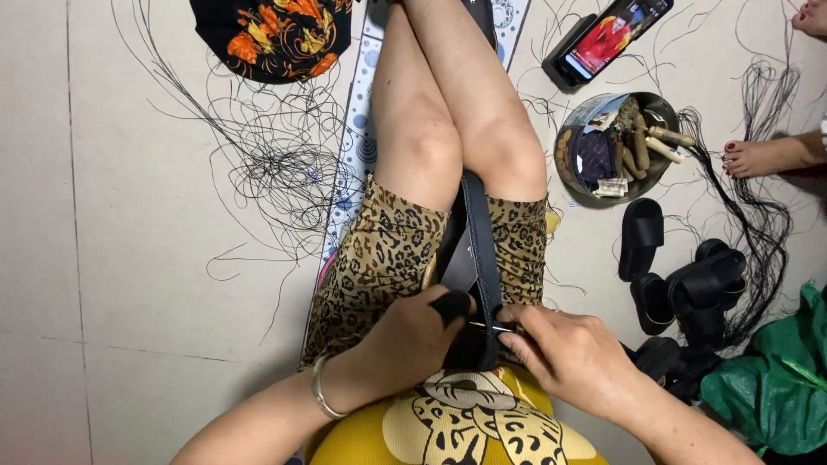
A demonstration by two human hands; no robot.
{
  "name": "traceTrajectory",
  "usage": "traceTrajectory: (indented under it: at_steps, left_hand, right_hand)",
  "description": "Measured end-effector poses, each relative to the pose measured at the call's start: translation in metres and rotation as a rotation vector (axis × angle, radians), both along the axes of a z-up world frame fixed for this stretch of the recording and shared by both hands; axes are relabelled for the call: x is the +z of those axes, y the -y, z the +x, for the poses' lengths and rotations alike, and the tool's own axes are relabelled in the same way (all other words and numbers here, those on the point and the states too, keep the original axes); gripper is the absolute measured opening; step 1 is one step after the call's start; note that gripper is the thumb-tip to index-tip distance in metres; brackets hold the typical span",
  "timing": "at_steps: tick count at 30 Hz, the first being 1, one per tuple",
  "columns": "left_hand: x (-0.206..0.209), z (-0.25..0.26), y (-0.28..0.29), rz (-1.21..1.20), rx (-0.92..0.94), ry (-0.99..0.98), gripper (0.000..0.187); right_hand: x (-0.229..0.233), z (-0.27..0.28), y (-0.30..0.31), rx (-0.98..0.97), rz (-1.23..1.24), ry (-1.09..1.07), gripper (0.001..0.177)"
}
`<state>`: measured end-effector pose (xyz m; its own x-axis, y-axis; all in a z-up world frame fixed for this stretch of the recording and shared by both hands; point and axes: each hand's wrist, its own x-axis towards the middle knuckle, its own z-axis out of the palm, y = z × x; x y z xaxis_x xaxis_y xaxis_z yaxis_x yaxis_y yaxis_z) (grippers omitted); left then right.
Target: A person is hand-stitching the strap of a black sandal to its sole using a needle and thread while sitting on the floor.
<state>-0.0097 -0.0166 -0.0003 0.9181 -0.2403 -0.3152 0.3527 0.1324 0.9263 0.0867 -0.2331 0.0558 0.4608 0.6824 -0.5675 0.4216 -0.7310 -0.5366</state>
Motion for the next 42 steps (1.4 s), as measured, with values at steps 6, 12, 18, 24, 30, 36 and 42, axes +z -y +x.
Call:
traceTrajectory:
  at_steps: [6, 12, 18, 24, 30, 36, 42]
  left_hand:
    - [-0.014, -0.008, 0.014, 0.501, -0.706, 0.465, 0.033]
    - [-0.002, 0.001, 0.011, 0.420, -0.240, 0.332, 0.040]
    - [-0.005, 0.000, 0.019, 0.532, -0.337, 0.317, 0.038]
    - [-0.003, 0.001, 0.025, 0.417, 0.139, 0.260, 0.017]
    - [-0.018, -0.009, 0.016, 0.118, 0.235, 0.161, 0.009]
    - [0.030, 0.006, 0.001, -0.252, 0.203, 0.010, 0.010]
    - [-0.013, -0.015, -0.034, -0.154, 0.250, 0.018, 0.016]
  right_hand:
    - [0.003, -0.004, 0.014, 0.155, 0.122, 0.219, 0.034]
    - [0.028, 0.035, 0.052, 0.209, -0.346, 0.040, 0.051]
    - [-0.035, 0.001, 0.079, -0.639, -0.026, -0.490, 0.035]
    - [-0.056, -0.040, 0.062, -0.787, 0.561, -0.910, 0.031]
    - [-0.024, -0.017, 0.046, -0.571, 0.497, -0.903, 0.028]
    - [-0.022, -0.019, -0.004, -0.244, 0.415, -0.161, 0.018]
    - [-0.135, 0.067, 0.197, -0.354, 0.096, 0.706, 0.019]
